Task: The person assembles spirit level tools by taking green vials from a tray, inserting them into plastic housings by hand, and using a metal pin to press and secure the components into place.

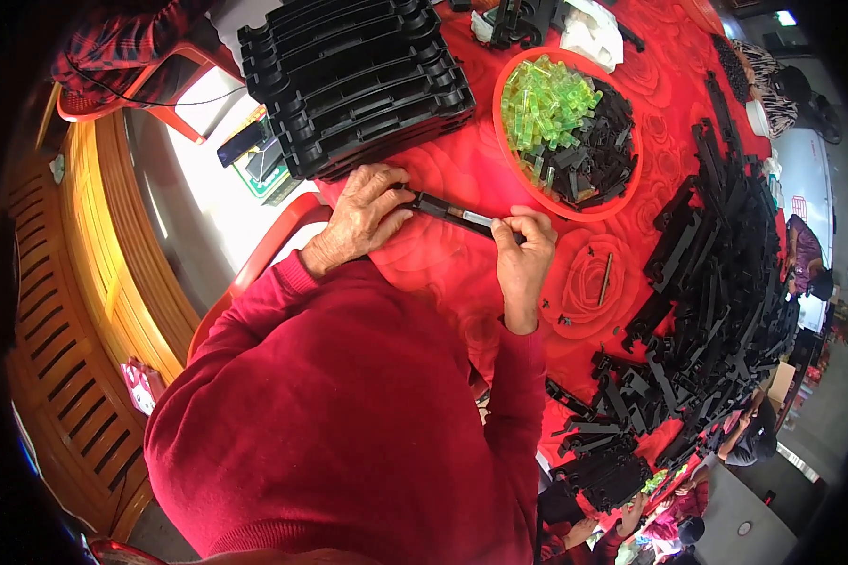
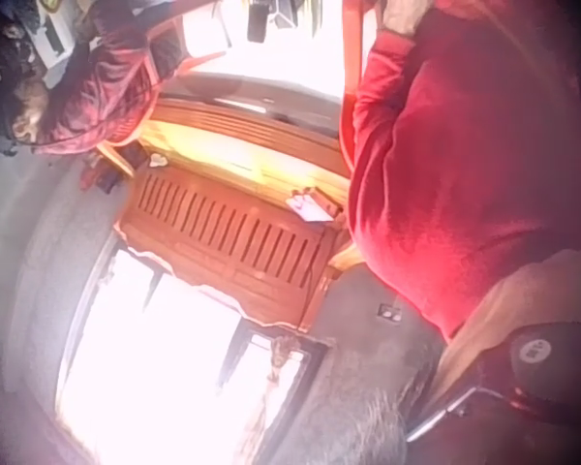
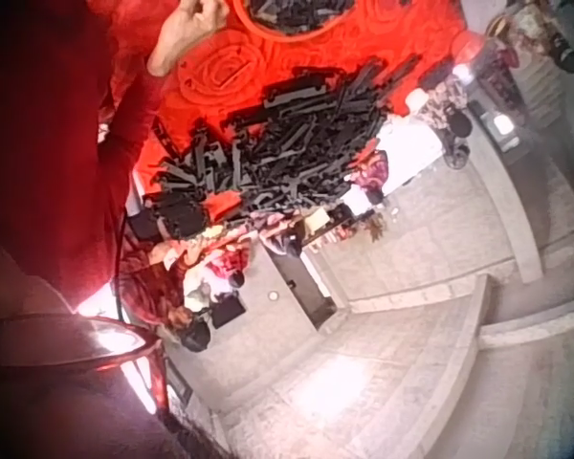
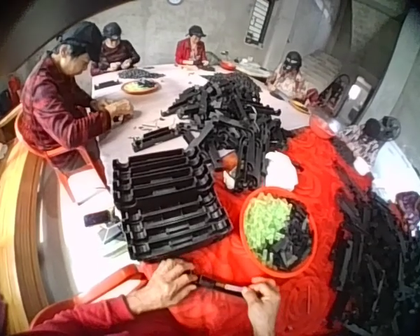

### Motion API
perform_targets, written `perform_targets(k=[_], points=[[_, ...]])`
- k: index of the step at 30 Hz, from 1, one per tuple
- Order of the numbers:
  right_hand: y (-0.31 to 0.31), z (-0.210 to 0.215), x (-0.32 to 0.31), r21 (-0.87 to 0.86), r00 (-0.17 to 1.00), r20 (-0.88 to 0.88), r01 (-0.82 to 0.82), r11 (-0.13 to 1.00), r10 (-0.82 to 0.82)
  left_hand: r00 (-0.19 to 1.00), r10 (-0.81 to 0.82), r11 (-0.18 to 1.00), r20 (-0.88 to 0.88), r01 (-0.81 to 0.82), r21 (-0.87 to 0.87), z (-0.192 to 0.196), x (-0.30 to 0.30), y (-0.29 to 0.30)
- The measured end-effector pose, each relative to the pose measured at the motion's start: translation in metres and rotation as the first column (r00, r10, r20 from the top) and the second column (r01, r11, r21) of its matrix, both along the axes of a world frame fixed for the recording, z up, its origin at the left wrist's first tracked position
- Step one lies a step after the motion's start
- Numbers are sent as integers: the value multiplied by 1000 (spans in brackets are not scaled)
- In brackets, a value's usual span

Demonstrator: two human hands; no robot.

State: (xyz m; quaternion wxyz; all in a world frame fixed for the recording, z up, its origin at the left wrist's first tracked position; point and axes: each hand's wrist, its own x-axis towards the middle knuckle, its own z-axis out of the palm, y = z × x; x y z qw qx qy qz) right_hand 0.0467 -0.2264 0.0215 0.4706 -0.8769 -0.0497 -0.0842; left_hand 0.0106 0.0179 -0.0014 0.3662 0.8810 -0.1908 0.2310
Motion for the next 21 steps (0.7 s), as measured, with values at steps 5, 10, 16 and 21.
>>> perform_targets(k=[5,10,16,21], points=[[15,0,-3,-96,999,45,-11,995,15,999,-25,999,-35,24,-21,-10,-1,-3],[17,-4,-1,-96,997,42,-56,994,61,1000,-20,999,-12,20,-44,-12,-2,-6],[21,-6,0,-160,997,18,-76,984,80,1000,-5,1000,-8,5,-15,-15,-8,-8],[25,-11,-5,-292,995,78,-35,956,60,999,-31,999,23,30,39,-16,-11,-8]])
